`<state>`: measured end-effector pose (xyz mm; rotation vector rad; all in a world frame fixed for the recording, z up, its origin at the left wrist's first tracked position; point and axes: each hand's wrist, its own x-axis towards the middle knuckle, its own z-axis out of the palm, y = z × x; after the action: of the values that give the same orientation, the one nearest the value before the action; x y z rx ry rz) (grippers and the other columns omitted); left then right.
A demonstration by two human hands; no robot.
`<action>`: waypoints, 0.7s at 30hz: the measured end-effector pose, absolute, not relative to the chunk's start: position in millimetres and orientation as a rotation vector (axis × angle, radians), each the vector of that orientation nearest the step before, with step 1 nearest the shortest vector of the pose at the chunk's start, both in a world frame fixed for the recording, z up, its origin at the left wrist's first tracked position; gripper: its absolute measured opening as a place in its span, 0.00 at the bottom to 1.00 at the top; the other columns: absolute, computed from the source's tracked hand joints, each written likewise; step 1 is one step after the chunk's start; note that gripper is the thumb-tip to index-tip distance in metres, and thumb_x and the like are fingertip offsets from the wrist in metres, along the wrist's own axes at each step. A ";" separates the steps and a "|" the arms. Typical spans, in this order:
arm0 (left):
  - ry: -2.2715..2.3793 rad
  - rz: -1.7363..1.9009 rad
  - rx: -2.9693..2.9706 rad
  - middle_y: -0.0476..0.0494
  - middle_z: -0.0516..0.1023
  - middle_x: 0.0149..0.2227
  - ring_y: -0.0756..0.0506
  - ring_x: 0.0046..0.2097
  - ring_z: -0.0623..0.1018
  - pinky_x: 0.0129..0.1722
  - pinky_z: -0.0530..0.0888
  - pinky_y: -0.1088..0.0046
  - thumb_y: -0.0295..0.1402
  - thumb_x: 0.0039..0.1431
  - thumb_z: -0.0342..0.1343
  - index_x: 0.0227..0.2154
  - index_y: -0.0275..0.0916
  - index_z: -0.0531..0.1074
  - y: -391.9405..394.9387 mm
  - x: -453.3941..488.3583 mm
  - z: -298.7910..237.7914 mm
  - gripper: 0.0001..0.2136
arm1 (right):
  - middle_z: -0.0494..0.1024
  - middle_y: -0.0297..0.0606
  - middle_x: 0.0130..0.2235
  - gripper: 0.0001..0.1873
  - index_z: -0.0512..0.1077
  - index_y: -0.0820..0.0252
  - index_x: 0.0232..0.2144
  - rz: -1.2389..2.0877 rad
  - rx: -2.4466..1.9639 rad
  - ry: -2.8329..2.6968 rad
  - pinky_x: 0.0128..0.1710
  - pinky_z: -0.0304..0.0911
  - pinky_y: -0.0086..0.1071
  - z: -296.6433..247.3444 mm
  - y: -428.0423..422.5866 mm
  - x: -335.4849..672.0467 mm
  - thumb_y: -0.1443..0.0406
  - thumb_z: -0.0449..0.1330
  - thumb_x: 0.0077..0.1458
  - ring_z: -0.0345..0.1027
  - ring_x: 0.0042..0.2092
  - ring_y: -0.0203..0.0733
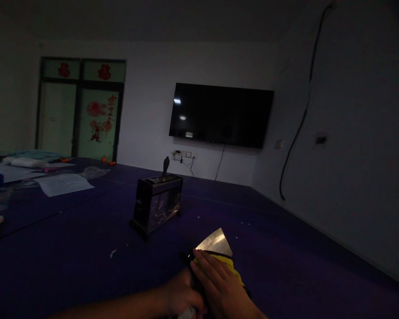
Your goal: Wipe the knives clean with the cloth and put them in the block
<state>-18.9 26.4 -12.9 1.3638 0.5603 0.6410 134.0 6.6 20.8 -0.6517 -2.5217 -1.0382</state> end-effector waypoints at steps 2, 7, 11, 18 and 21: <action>0.579 0.689 1.377 0.50 0.70 0.23 0.51 0.23 0.68 0.20 0.64 0.77 0.22 0.30 0.57 0.33 0.33 0.68 25.2 -18.8 -11.2 0.19 | 0.53 0.46 0.58 0.29 0.50 0.67 0.57 -1.043 -0.655 -2.527 0.50 0.59 0.36 20.1 6.9 134.2 0.72 0.47 0.52 0.46 0.58 0.46; 0.620 0.664 1.397 0.50 0.69 0.21 0.51 0.22 0.68 0.20 0.64 0.75 0.22 0.32 0.56 0.34 0.33 0.69 25.4 -17.9 -11.2 0.18 | 0.53 0.46 0.59 0.30 0.50 0.67 0.57 -1.042 -0.666 -2.530 0.50 0.59 0.37 17.9 8.0 134.7 0.73 0.47 0.50 0.45 0.58 0.46; 0.631 0.623 1.380 0.51 0.68 0.18 0.51 0.19 0.68 0.19 0.64 0.75 0.25 0.34 0.56 0.34 0.33 0.68 27.7 -18.2 -15.8 0.17 | 0.53 0.45 0.58 0.32 0.51 0.66 0.57 -1.007 -0.721 -2.496 0.49 0.60 0.37 16.4 10.5 134.7 0.74 0.47 0.48 0.48 0.58 0.45; 0.683 0.686 1.298 0.52 0.70 0.18 0.52 0.18 0.67 0.17 0.63 0.78 0.23 0.29 0.57 0.38 0.32 0.67 22.0 -21.2 -16.0 0.24 | 0.60 0.45 0.56 0.28 0.55 0.65 0.55 -1.014 -0.836 -2.334 0.48 0.61 0.37 12.7 17.0 135.5 0.76 0.45 0.50 0.53 0.56 0.44; 0.701 0.673 1.375 0.51 0.69 0.19 0.52 0.20 0.68 0.20 0.63 0.78 0.23 0.30 0.58 0.31 0.32 0.69 20.8 -21.7 -13.2 0.17 | 0.59 0.47 0.56 0.27 0.55 0.66 0.55 -1.066 -0.804 -2.359 0.46 0.62 0.36 14.1 15.8 137.0 0.76 0.44 0.52 0.52 0.56 0.45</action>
<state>-21.7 20.8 -13.2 1.3751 0.7008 0.6734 137.0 15.8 14.1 -0.8038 -2.3595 -1.0659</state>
